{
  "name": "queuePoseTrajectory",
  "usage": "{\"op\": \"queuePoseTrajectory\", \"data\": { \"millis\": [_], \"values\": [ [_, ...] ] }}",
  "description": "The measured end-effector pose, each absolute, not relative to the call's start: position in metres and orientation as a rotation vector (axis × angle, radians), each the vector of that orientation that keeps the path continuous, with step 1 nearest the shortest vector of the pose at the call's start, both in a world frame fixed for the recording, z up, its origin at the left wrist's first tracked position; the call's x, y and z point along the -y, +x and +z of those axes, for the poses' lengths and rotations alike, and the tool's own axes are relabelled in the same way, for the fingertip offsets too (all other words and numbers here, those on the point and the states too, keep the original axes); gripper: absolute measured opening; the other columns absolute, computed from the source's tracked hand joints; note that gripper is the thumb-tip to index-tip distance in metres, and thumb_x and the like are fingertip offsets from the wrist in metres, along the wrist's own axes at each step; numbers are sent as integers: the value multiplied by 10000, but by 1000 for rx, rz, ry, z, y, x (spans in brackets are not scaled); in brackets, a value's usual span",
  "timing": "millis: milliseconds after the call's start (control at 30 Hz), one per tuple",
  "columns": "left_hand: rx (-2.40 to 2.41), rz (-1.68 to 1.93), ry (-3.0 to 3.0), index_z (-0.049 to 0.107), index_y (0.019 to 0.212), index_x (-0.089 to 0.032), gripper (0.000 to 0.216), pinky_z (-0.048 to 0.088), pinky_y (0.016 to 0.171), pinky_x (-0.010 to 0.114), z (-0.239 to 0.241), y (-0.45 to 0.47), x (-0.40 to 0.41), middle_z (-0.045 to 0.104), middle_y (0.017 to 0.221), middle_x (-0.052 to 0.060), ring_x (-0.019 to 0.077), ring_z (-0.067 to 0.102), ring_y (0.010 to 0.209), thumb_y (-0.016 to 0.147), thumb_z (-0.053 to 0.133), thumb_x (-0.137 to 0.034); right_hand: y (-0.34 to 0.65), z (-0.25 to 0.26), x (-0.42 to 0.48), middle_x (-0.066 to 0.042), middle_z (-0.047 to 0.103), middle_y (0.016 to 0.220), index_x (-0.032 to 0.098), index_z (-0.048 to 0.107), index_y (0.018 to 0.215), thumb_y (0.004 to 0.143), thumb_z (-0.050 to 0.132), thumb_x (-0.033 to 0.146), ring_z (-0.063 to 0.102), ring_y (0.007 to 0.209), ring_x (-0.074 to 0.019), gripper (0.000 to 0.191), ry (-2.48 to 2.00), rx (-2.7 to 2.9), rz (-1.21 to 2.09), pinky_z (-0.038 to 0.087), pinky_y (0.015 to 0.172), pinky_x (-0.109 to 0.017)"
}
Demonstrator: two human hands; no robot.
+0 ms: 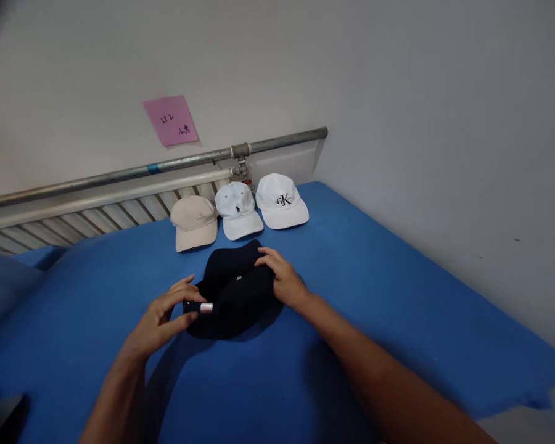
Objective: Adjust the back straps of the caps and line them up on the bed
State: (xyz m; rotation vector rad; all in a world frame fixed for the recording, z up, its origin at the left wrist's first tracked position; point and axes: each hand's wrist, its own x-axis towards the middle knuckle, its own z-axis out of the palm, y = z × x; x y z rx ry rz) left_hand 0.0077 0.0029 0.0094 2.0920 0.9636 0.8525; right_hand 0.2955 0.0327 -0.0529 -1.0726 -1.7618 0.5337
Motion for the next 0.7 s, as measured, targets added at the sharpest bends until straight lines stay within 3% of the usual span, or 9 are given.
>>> {"op": "queuePoseTrajectory", "data": {
  "millis": [100, 167, 233, 367, 533, 700],
  "values": [
    [-1042, 966, 1818, 712, 842, -252, 95, 259, 1093, 521, 6, 5, 1, 706, 932, 65, 323, 441, 1286, 757, 682, -281, 300, -35, -24, -110, 571, 1191, 194, 606, 978, 767, 467, 62, 615, 932, -182, 285, -1209, 1566, 370, 521, 787, -373],
    [-1075, 1006, 1716, 713, 833, -248, 107, 286, 1067, 521, 4, 8, 3, 702, 993, 81, 336, 402, 1317, 731, 711, -277, 297, -14, -6, -88, 603, 1094, 206, 600, 961, 792, 486, 66, 602, 938, -188, 247, -1143, 1495, 195, 517, 776, -356],
    [-1078, 997, 1708, 720, 830, -245, 103, 305, 1048, 502, 3, 16, 5, 699, 1011, 87, 329, 439, 1281, 730, 712, -266, 287, 8, 17, -61, 619, 1014, 224, 596, 978, 811, 514, 53, 600, 947, -184, 252, -949, 1536, 73, 512, 809, -345],
    [-1044, 994, 1755, 739, 827, -252, 104, 358, 1006, 436, 5, 35, 7, 702, 956, 71, 293, 515, 1176, 727, 714, -260, 260, 24, 47, -54, 643, 900, 205, 582, 1033, 819, 539, 25, 618, 874, -168, 284, -562, 1850, 135, 529, 767, -303],
    [-1036, 980, 1750, 756, 832, -260, 134, 411, 951, 377, 5, 51, 13, 704, 955, 57, 265, 561, 1091, 701, 739, -276, 252, 5, 37, -39, 614, 796, 172, 582, 886, 866, 581, 164, 587, 727, -130, 21, -787, 1880, 327, 511, 668, -259],
    [-1143, 997, 1682, 750, 823, -251, 131, 459, 833, 333, 1, 59, 15, 702, 896, 35, 224, 608, 911, 712, 734, -319, 254, -5, 33, -28, 604, 818, 186, 587, 907, 845, 599, 205, 571, 688, -115, 66, -993, 1861, 393, 498, 622, -234]
  ]
}}
